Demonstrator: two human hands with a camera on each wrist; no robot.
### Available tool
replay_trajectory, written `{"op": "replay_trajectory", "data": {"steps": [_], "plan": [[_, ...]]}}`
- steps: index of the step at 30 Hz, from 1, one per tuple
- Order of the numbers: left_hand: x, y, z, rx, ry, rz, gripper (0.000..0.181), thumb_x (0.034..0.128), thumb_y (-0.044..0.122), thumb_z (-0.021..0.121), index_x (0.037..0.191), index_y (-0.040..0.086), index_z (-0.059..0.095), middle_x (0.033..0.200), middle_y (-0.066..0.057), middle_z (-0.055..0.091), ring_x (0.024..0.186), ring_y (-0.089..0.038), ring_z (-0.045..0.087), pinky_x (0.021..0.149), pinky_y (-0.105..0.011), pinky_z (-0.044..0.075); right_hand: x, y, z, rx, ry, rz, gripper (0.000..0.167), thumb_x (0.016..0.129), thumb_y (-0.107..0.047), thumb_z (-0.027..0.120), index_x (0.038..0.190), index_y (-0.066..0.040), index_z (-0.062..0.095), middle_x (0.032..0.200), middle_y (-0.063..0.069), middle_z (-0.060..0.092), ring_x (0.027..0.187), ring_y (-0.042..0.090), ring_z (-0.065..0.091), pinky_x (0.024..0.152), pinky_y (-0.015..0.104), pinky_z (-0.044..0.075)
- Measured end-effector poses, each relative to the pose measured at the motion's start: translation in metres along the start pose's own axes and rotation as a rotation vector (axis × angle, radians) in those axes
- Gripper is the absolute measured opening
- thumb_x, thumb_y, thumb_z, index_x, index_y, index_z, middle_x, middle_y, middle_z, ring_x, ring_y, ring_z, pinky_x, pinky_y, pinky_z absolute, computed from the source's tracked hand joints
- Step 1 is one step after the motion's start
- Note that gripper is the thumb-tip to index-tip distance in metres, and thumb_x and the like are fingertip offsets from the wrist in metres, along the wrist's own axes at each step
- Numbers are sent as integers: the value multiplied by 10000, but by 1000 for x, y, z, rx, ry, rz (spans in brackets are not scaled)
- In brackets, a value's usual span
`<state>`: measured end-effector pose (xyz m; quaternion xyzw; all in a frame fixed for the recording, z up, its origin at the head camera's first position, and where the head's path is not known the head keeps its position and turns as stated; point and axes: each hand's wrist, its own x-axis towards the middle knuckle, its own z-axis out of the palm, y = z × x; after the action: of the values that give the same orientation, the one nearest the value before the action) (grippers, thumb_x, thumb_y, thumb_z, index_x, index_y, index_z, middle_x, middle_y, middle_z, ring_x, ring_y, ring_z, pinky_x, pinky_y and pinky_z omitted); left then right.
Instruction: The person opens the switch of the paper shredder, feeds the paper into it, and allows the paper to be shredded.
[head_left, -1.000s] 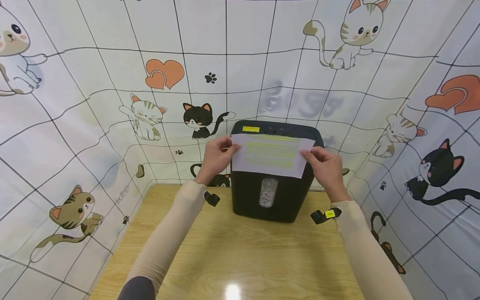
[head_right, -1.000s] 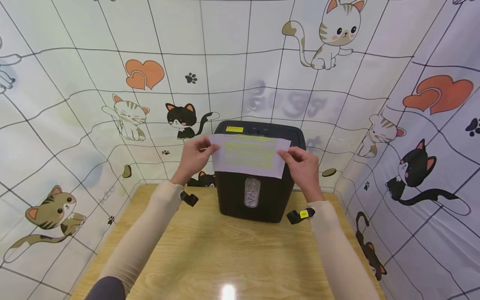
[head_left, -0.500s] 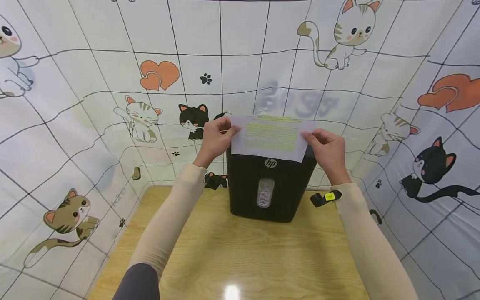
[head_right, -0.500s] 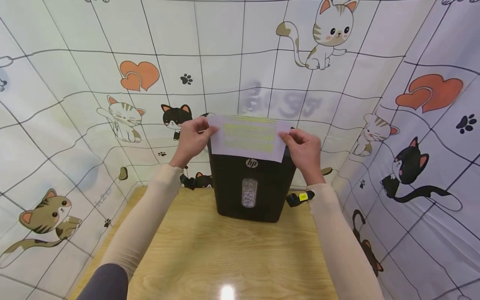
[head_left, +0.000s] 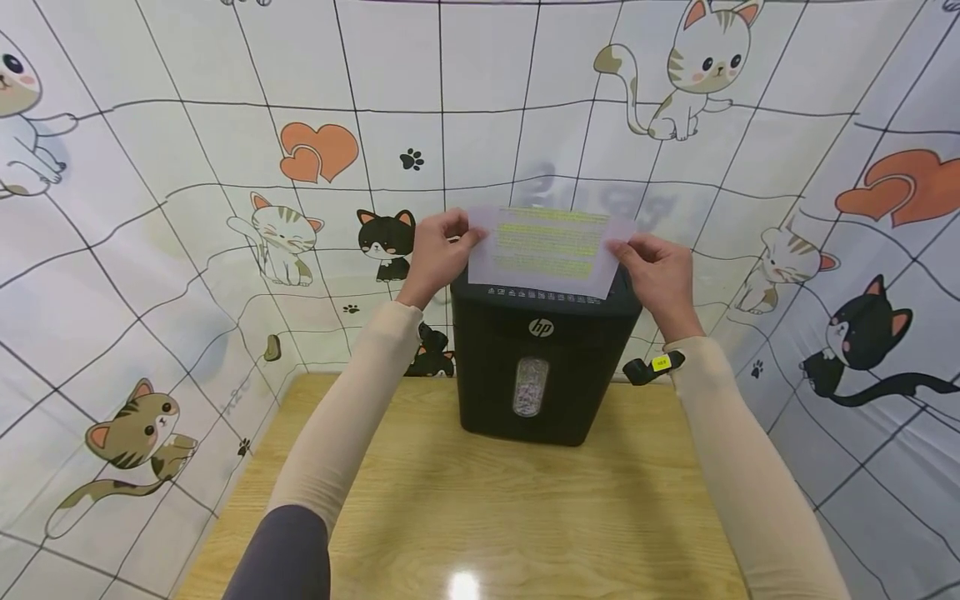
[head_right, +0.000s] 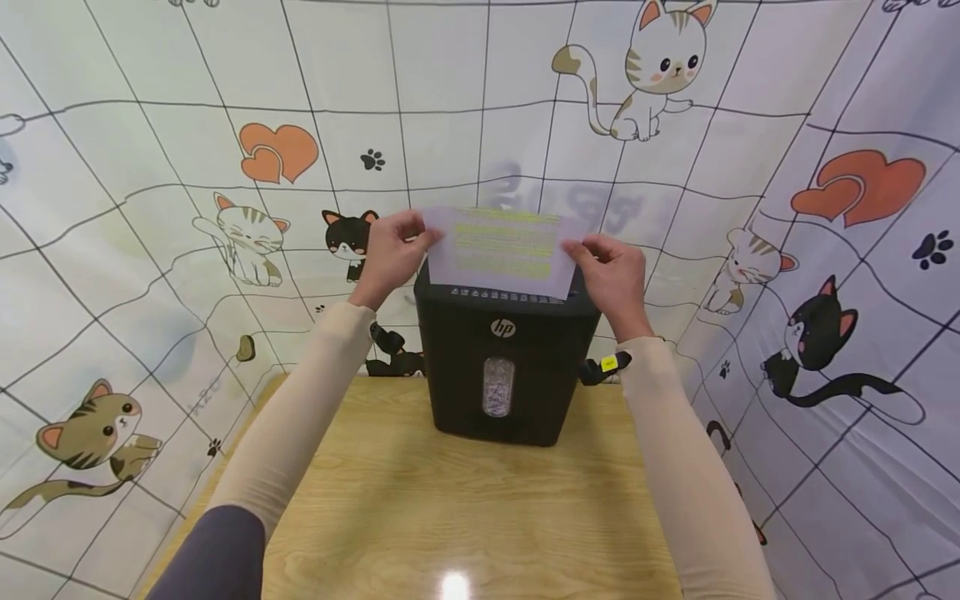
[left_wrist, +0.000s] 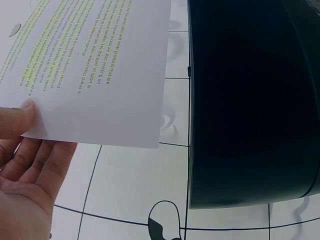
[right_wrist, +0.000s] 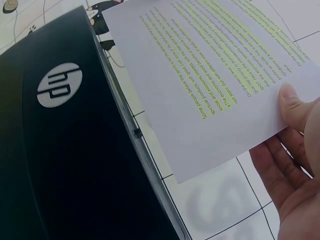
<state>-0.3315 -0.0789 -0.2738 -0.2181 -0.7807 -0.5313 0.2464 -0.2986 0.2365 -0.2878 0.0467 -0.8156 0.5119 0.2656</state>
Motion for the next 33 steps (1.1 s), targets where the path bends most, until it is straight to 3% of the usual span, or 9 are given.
{"op": "replay_trajectory", "data": {"steps": [7,13,19,28,33], "plan": [[10,-12,3,0,-12,-38,115,967,141,718,865,88,705,1022,-88,793,950,-156,757,830,-329,592,12,8,4,-6,-30,-15,459,873,-519,762,1117,-131,794,941,-130,741,946,101,587,839,253,419],[13,-23,8,-5,-23,-27,96,964,130,717,878,87,719,989,-92,794,924,-156,761,795,-307,585,18,15,8,-27,-45,-7,457,877,-529,749,1124,-147,794,992,-77,758,952,119,579,848,268,412],[14,-31,12,-2,-45,-20,109,971,151,714,876,97,714,969,-87,794,917,-163,756,778,-299,568,19,22,9,-22,-57,9,455,879,-518,751,1112,-129,793,934,-136,742,923,93,594,832,249,417],[11,-37,16,40,-82,-50,127,975,154,711,878,74,696,987,-108,794,977,-204,761,800,-309,556,16,31,11,-63,-94,64,526,880,-566,716,1178,-137,771,1076,-2,755,950,104,592,852,264,419],[10,-42,20,28,-96,-63,123,974,155,707,874,84,701,987,-93,788,928,-189,753,810,-336,571,15,38,10,-83,-106,39,509,899,-563,700,1158,-132,773,1074,16,758,941,96,608,830,252,436]]}}
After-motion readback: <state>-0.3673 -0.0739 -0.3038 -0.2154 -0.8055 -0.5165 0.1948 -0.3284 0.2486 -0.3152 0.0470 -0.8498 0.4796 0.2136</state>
